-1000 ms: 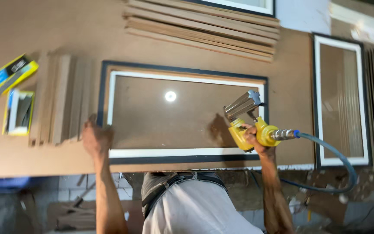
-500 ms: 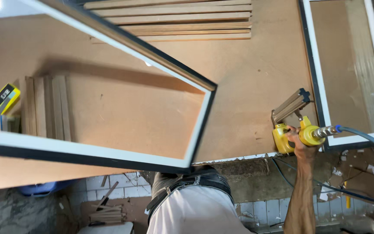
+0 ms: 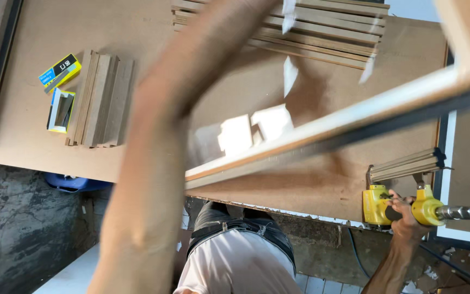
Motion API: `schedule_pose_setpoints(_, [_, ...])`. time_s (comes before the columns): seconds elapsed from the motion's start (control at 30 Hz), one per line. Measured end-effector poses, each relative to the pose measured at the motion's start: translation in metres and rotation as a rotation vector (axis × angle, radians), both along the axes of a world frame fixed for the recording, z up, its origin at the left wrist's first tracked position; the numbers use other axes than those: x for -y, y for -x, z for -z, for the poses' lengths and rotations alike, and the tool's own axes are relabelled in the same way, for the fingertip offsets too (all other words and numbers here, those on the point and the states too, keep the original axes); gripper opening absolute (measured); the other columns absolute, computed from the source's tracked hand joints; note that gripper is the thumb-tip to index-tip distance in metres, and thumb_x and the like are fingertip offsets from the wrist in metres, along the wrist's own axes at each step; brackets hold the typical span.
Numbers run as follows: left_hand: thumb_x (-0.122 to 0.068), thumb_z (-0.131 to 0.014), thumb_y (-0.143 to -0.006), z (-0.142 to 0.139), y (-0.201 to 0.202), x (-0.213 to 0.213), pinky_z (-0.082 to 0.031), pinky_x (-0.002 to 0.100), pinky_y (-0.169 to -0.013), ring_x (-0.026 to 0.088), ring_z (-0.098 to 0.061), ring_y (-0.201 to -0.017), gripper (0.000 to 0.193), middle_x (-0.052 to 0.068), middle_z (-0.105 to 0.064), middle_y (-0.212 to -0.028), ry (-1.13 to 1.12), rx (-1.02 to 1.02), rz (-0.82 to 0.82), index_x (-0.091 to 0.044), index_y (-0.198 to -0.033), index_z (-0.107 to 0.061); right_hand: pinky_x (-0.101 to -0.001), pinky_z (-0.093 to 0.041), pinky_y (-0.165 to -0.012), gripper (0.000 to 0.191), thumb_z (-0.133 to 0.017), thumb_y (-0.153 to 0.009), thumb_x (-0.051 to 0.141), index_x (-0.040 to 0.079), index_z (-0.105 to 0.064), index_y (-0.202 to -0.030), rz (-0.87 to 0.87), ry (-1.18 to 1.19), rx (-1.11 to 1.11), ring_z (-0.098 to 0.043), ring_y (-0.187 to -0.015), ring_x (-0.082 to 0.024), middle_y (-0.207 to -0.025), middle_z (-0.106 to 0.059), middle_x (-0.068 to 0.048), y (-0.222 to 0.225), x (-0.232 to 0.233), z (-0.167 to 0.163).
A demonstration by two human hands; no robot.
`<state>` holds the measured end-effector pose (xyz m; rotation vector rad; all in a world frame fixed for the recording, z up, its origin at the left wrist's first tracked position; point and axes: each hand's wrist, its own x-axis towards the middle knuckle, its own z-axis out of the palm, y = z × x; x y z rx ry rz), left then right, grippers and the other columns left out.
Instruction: The person assembles rectangular frames by attaching thin wooden strips to a frame base using a pneumatic nail gun. They repeatedly position strips along the frame edges, secure them with the nail gun, and stack completed frames on the table.
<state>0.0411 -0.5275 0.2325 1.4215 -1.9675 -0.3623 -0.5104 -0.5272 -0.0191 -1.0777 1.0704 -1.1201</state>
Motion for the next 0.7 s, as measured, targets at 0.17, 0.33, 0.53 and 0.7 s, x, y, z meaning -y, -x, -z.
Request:
schedule_pose_setpoints(0.17, [0.007, -0.063, -0.081, 0.126, 0.176, 0.081, -0.041, 0.030, -0.044, 0.010, -0.052, -0.053, 0.024, -0.004, -0.061, -0.065, 0.148, 0.194, 0.475, -0.014, -0.069, -0.060, -0.0583, -0.057, -0.077, 0.027, -0.065, -0.069, -0.022, 0.001, -0.058, -0.082, -0.148, 1.067, -0.877, -0.064, -0.083, -0.049, -0.095, -0.061, -0.029, 0.017, 0.004, -0.005])
schedule_pose_setpoints(0.33, [-0.009, -0.067, -0.093, 0.216, 0.233, 0.035, -0.043, 0.044, -0.109, 0.019, -0.063, -0.071, 0.023, 0.004, -0.066, -0.067, -0.155, 0.502, 0.433, -0.011, -0.070, -0.067, -0.0538, -0.059, -0.094, 0.009, -0.061, -0.085, -0.007, 0.002, -0.058, -0.087, 0.017, 0.026, 0.158, -0.059, -0.064, -0.023, -0.073, -0.054, -0.008, 0.013, 0.004, -0.009])
schedule_pose_setpoints(0.53, [-0.007, -0.059, -0.101, 0.199, 0.144, 0.016, -0.048, 0.041, -0.095, 0.025, -0.058, -0.109, 0.016, 0.007, -0.059, -0.106, -0.630, -0.601, -0.096, 0.000, -0.112, -0.068, -0.0593, -0.058, -0.107, 0.009, -0.058, -0.084, -0.006, 0.000, -0.055, -0.078, 0.038, 0.003, 0.127, -0.062, -0.066, -0.025, -0.069, -0.055, -0.010, 0.008, -0.001, -0.024])
schedule_pose_setpoints(0.7, [0.008, -0.062, -0.075, 0.221, -0.024, -0.007, -0.048, 0.049, -0.091, 0.034, -0.061, -0.100, 0.027, 0.025, -0.064, -0.106, 0.049, 0.486, -0.619, 0.004, -0.102, -0.066, -0.0604, -0.056, -0.106, 0.010, -0.058, -0.083, -0.007, 0.003, -0.057, -0.082, 0.097, 0.006, 0.104, -0.058, -0.063, -0.023, -0.068, -0.052, -0.008, 0.008, -0.005, -0.020])
